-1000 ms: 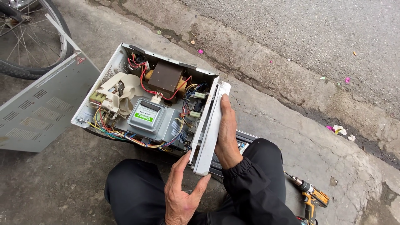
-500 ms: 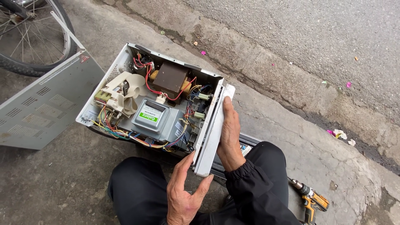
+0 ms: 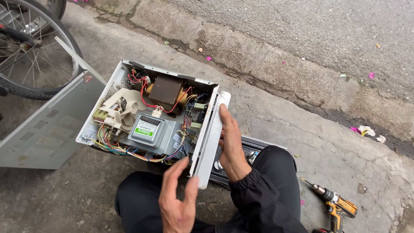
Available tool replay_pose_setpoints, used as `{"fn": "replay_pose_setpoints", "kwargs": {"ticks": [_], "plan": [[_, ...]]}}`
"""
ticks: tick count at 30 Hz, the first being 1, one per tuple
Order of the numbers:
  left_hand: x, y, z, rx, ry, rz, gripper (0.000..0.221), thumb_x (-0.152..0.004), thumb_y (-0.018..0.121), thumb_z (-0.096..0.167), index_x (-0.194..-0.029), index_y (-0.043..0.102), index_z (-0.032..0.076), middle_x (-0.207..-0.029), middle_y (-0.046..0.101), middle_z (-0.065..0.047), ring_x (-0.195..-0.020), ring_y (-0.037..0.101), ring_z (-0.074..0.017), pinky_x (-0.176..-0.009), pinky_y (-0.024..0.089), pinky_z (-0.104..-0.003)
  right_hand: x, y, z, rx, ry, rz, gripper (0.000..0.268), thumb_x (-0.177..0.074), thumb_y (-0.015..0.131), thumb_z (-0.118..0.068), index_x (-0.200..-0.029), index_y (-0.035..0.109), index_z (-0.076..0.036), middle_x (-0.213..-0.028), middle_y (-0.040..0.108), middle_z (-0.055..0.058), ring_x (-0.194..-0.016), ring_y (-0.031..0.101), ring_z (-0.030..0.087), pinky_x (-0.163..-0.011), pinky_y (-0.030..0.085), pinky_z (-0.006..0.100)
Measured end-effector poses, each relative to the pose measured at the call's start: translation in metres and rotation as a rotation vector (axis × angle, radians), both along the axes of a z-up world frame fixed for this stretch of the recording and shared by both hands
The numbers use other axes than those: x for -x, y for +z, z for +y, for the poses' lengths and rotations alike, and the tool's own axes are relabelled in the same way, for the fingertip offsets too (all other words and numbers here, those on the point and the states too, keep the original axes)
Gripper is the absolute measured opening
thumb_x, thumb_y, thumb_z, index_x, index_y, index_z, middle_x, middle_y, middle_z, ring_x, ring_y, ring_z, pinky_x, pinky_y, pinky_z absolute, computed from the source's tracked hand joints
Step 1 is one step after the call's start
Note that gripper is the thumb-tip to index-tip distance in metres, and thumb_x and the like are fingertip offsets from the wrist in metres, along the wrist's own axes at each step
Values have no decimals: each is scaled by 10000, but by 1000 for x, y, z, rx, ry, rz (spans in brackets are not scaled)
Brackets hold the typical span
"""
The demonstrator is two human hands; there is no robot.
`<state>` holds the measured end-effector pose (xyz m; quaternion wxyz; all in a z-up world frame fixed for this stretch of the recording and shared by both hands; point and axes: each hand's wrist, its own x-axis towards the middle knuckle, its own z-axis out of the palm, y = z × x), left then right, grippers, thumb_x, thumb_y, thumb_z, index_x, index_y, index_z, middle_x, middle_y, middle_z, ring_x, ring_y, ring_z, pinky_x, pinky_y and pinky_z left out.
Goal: Inspecting a microwave timer and installing it into the control panel assembly of a disassembled microwave oven.
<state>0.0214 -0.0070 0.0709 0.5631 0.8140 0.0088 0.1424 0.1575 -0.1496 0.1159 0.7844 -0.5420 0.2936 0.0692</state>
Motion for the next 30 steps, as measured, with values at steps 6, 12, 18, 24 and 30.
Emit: {"fn": "replay_pose_setpoints", "kwargs": {"ticks": [6, 12, 18, 24, 30], "plan": [[-107, 76, -11, -275, -123, -95, 415, -1041, 660, 177, -1413, 691, -3, -1371, 740, -166, -1091, 750, -233, -851, 636, -333, -7, -11, -21, -139, 45, 15, 742, -890, 650, -587, -1304, 737, 23, -1081, 679, 151, -1029, 624, 258, -1018, 412, 468], [-214, 19, -26, -318, -209, 170, 404, -1097, 697, 421, -1351, 810, 129, -1215, 818, -136, -1101, 809, -336, -912, 642, -457, -14, -21, -30, -164, 40, 76, 869, -854, 845, -617, -1408, 566, -10, -1076, 605, 49, -1019, 646, 201, -903, 495, 422], [-219, 35, -43, -262, -189, 271, 353, -1059, 713, 329, -1306, 838, 109, -1208, 833, -159, -1167, 787, -370, -954, 632, -487, -13, 15, -35, -153, 76, 82, 866, -856, 845, -585, -1420, 571, 11, -1059, 560, 40, -988, 616, 185, -864, 459, 372], [-218, 41, -48, -213, -160, 342, 335, -1045, 714, 327, -1278, 860, 137, -1161, 854, -130, -1178, 793, -337, -972, 620, -466, -20, -7, -43, -167, 105, 59, 855, -847, 878, -553, -1444, 587, -15, -1060, 604, 51, -981, 641, 194, -857, 476, 375], [-216, 45, -52, -183, -144, 390, 322, -1058, 687, 309, -1265, 866, 140, -1129, 858, -126, -1153, 793, -350, -953, 613, -477, -20, -9, -50, -235, 103, 67, 683, -856, 899, -472, -1354, 641, -83, -998, 602, 27, -929, 653, 183, -877, 479, 379]]}}
